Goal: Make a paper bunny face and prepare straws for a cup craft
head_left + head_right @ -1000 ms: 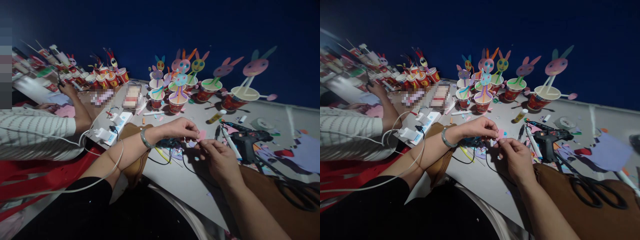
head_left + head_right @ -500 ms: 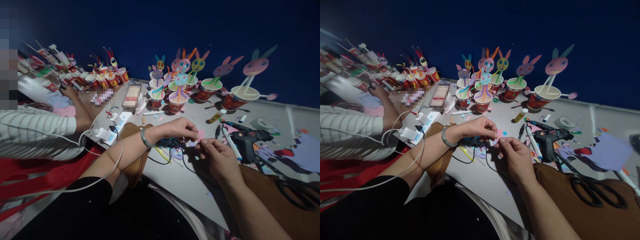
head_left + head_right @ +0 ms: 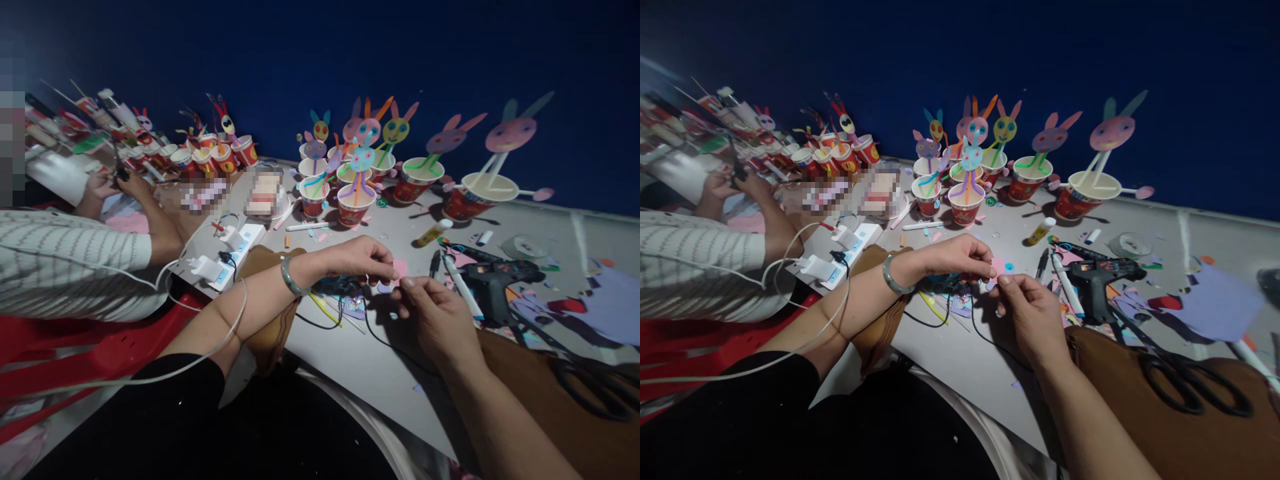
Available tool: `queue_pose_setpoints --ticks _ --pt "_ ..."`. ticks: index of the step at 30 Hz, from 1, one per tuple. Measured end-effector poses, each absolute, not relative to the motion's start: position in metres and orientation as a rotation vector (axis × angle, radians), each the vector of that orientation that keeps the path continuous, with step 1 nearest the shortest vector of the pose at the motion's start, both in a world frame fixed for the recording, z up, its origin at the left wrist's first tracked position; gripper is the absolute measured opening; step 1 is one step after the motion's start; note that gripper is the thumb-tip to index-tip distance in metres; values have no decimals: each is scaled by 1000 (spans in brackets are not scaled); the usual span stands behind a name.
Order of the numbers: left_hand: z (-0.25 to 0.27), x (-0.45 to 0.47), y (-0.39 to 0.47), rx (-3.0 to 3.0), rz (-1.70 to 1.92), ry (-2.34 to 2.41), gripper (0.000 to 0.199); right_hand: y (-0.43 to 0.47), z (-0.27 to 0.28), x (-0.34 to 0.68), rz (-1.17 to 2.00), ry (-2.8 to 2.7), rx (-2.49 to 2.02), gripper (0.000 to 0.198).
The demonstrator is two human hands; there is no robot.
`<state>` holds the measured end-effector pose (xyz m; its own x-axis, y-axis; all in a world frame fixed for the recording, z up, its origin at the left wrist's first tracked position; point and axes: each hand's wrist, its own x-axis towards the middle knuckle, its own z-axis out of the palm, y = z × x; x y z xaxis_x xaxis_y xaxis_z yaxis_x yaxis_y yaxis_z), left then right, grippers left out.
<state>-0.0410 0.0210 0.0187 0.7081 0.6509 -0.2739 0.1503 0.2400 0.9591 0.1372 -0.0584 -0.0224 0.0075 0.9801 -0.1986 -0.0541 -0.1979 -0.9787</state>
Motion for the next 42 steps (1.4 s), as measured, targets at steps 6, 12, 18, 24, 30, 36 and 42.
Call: queue_pose_setpoints --ticks 6,12,18,24,30,36,42 --pt "18 -42 23 1319 386 760 27 -57 -26 138 1329 -1061 -1314 36" --pt "12 -42 22 1328 402 755 20 -57 -25 138 1333 -1051 -1311 35" --pt "27 -29 32 1004 678 881 15 -56 -23 143 1184 -990 -1318 32" --pt "50 -1 35 680 972 864 13 -52 -20 151 1034 -879 -1237 28" --pt "13 18 -3 820 800 939 33 -53 -15 160 978 -963 -1244 29" --pt "5 19 -11 839 834 774 42 -58 -3 159 966 -1141 -1340 33" --pt "1 12 -6 898 841 783 35 -60 -1 155 971 -1178 -1368 33"
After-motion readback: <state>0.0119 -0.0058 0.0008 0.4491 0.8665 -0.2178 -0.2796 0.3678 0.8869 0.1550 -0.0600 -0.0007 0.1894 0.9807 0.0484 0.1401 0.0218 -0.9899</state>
